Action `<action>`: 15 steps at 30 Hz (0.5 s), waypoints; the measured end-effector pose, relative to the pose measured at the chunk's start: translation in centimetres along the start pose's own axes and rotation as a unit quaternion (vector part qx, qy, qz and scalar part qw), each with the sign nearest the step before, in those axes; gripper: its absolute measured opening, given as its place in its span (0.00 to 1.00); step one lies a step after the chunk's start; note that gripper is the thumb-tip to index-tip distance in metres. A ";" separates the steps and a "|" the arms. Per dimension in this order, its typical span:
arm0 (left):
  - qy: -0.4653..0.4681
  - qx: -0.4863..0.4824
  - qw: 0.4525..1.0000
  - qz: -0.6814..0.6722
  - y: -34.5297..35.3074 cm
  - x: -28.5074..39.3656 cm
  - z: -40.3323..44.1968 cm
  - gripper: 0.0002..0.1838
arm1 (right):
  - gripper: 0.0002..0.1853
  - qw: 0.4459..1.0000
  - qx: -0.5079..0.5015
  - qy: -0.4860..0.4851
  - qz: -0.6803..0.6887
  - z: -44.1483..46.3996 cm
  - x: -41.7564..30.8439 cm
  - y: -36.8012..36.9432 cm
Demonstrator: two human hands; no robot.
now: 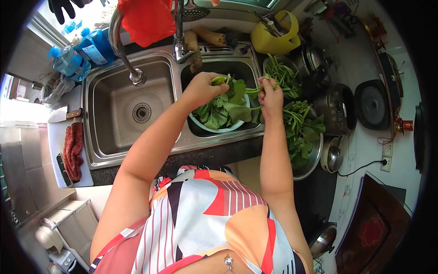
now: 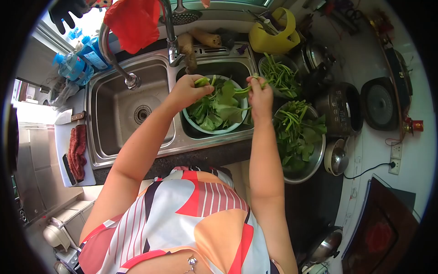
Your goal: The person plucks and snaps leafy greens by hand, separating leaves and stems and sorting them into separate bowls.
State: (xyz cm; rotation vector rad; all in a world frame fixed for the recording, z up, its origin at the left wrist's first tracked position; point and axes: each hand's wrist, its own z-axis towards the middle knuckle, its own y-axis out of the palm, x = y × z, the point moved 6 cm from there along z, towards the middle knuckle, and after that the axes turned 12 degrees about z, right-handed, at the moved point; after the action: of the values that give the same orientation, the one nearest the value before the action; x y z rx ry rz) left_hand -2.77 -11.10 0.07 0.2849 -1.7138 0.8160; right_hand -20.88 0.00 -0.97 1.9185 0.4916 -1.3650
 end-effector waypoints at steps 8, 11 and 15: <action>0.125 0.081 0.946 0.287 1.4 6.2 -0.6 0.13 | 0.05 0.993 -0.032 0.055 0.102 -1.9 1.9 4.8; 0.175 0.151 0.929 0.289 2.3 4.9 -0.2 0.14 | 0.04 0.991 0.032 0.031 0.129 -1.2 2.1 4.0; 0.137 0.033 0.935 0.326 4.4 3.7 -1.2 0.12 | 0.04 0.989 0.060 -0.013 0.136 -0.1 1.9 3.2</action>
State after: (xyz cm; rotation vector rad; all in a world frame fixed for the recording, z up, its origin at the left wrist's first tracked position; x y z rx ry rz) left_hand -5.55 -6.26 2.00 -0.3687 -1.5192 1.3278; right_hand -17.94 -2.26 -1.66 1.9773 0.1298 -1.2635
